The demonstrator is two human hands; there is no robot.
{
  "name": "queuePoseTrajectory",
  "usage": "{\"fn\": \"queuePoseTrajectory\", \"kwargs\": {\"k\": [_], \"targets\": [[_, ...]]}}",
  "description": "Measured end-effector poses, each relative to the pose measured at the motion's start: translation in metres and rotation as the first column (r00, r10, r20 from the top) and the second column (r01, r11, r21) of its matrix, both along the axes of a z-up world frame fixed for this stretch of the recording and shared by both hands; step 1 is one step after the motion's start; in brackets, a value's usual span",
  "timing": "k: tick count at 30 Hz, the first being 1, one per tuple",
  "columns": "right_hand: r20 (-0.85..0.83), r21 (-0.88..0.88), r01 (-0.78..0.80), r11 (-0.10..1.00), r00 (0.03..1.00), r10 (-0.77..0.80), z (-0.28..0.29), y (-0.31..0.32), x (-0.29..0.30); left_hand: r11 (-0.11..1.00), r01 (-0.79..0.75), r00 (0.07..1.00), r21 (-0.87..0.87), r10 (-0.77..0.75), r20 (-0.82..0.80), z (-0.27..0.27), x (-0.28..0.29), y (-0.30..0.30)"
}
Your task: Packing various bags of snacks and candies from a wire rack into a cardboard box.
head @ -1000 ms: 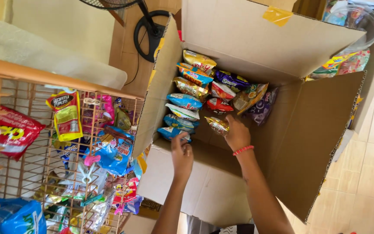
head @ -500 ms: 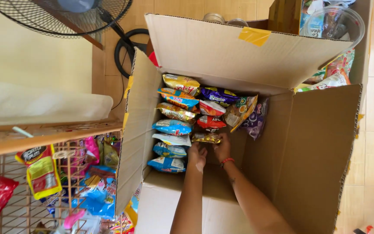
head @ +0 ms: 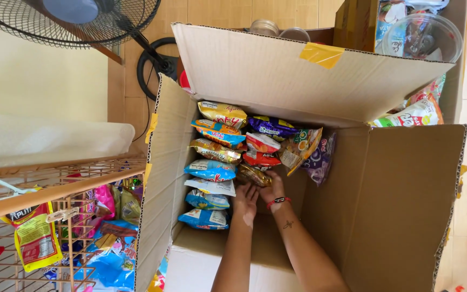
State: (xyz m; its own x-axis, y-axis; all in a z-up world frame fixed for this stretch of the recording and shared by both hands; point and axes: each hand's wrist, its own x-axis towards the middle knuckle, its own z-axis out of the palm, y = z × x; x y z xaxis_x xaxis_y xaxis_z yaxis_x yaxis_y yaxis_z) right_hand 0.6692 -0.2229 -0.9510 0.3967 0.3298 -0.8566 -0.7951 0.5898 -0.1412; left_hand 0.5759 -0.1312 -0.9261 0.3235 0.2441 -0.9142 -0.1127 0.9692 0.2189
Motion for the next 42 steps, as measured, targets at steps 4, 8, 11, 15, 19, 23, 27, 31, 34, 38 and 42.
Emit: {"fn": "queuePoseTrajectory", "kwargs": {"k": [4,8,11,15,19,23,27,31,34,38,42], "targets": [[0.313,-0.151,-0.035,0.988,0.946,0.082,0.052,0.019,-0.013,0.999,0.039,0.998,0.021,-0.038,-0.045,-0.007,0.000,-0.003],[0.473,-0.365,-0.011,0.931,0.859,0.196,0.077,0.032,-0.010,0.999,0.034,0.998,0.020,-0.033,-0.051,-0.011,-0.002,-0.002],[0.446,-0.198,-0.007,0.980,0.890,0.097,0.082,0.017,-0.002,0.999,0.032,0.999,0.011,-0.031,-0.024,0.000,0.001,-0.001],[-0.018,-0.110,0.366,0.924,0.929,-0.370,0.163,0.021,0.012,1.000,0.017,0.998,0.013,-0.018,0.065,-0.021,-0.004,-0.002],[-0.316,-0.320,0.180,0.930,0.905,-0.284,-0.065,-0.028,-0.037,1.000,0.002,0.996,0.023,-0.004,0.086,0.004,0.001,0.001],[0.085,0.252,0.001,0.968,0.996,-0.023,-0.067,-0.011,-0.028,1.000,-0.009,0.998,0.018,0.008,0.060,0.004,0.004,0.002],[-0.063,0.203,0.131,0.970,0.991,-0.121,0.050,0.021,0.014,0.999,-0.044,0.996,-0.004,0.044,0.071,-0.011,-0.001,0.000],[-0.086,0.186,0.091,0.978,0.993,-0.076,0.048,0.014,0.013,0.999,-0.039,0.996,-0.002,0.039,0.080,-0.004,0.006,0.003],[-0.122,0.251,0.100,0.963,0.990,-0.071,0.059,0.001,-0.007,1.000,0.003,0.999,0.010,-0.004,0.038,0.003,0.006,0.000],[0.217,0.832,-0.290,0.473,0.955,0.203,-0.113,-0.116,-0.048,0.997,0.080,0.997,0.012,-0.080,0.002,0.025,0.010,-0.003],[-0.403,-0.322,-0.066,0.944,0.912,-0.074,0.079,-0.024,0.031,0.990,0.126,0.988,0.069,-0.132,0.078,0.107,-0.001,-0.006]]}}
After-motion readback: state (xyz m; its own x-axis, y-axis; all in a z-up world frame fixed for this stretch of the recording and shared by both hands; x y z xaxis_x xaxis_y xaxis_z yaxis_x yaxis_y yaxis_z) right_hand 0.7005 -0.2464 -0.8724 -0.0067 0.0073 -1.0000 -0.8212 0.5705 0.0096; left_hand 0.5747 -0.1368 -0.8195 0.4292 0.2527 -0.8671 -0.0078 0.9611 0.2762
